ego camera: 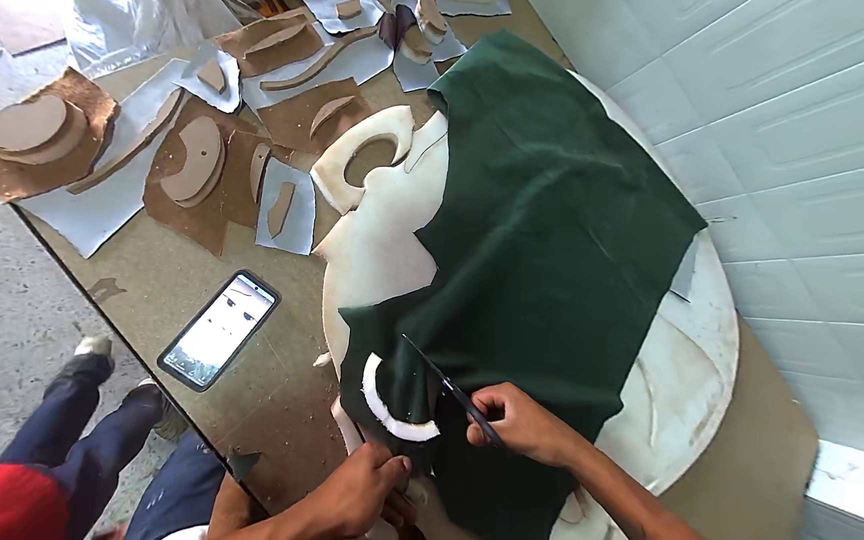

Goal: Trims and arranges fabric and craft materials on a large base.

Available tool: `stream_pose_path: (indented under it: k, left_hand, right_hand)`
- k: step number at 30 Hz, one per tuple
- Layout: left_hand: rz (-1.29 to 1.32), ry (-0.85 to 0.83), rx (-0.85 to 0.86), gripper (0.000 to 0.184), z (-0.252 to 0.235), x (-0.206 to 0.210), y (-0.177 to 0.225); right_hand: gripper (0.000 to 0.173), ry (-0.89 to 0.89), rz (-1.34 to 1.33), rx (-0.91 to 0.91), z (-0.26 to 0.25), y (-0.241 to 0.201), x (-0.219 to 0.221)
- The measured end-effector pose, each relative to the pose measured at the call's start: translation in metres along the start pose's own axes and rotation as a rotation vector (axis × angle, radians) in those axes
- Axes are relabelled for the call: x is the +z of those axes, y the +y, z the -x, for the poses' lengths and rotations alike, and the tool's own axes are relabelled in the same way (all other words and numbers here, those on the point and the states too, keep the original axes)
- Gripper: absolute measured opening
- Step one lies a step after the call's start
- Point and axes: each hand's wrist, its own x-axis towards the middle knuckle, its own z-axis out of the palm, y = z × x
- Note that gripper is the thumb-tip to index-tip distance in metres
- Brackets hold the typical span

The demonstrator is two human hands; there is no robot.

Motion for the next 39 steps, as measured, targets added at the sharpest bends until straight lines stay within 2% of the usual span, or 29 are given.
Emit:
stream_pose_path:
  k: [4, 9, 15, 20, 22, 24, 25, 27, 29, 31, 32, 34, 36, 39]
  left_hand:
    - [-0.030, 0.002, -0.005, 0.043, -0.003, 0.000, -0.003]
    - [-0.067, 0.004, -0.034, 0.044, -0.001, -0.002, 0.000]
    - [-0.080, 0.005, -0.059, 0.044, -0.004, -0.001, -0.001]
    - [-0.107, -0.018, -0.084, 0.046, -0.003, -0.003, 0.000]
    - [-0.261, -0.135, -0.083, 0.051, 0.003, -0.009, 0.006]
    - [-0.546, -0.279, -0.061, 0.056, 0.020, -0.018, 0.030]
    - [-0.691, -0.286, -0.045, 0.053, 0.032, -0.023, 0.046]
    - [-0.874, -0.112, 0.025, 0.043, 0.057, -0.042, 0.084]
    - [-0.922, 0.239, 0.168, 0.034, 0.074, -0.070, 0.126]
    - [-1.015, 0.600, 0.315, 0.025, 0.072, -0.096, 0.150]
    - [-1.098, 0.711, 0.368, 0.024, 0.067, -0.106, 0.160]
    - [-1.257, 0.744, 0.385, 0.029, 0.053, -0.118, 0.175]
    - [-1.372, 0.666, 0.372, 0.029, 0.037, -0.121, 0.180]
    - [-1.487, 0.623, 0.372, 0.019, 0.019, -0.121, 0.175]
  right_hand:
    - [0.054, -0.016, 0.091, -0.015, -0.013, -0.019, -0.011]
    - [0.053, 0.038, 0.125, -0.004, -0.014, -0.019, -0.014]
    - [0.057, -0.006, 0.262, 0.002, -0.024, -0.038, -0.023]
    - [0.055, 0.081, 0.378, -0.053, -0.030, -0.045, -0.029]
    - [0.055, 0.086, 0.428, -0.096, -0.029, -0.043, -0.037]
    - [0.056, 0.075, 0.485, -0.111, -0.030, -0.046, -0.045]
    - [0.056, 0.062, 0.519, -0.090, -0.033, -0.052, -0.049]
    - [0.056, 0.036, 0.586, -0.033, -0.037, -0.065, -0.052]
    - [0.057, 0.027, 0.655, -0.013, -0.042, -0.075, -0.055]
    - [0.057, 0.025, 0.698, -0.030, -0.049, -0.077, -0.057]
    - [0.055, 0.022, 0.703, -0.044, -0.052, -0.078, -0.058]
    - [0.051, 0.015, 0.707, -0.092, -0.058, -0.077, -0.060]
    - [0.047, 0.009, 0.723, -0.145, -0.060, -0.076, -0.064]
    - [0.047, 0.014, 0.786, -0.194, -0.063, -0.076, -0.071]
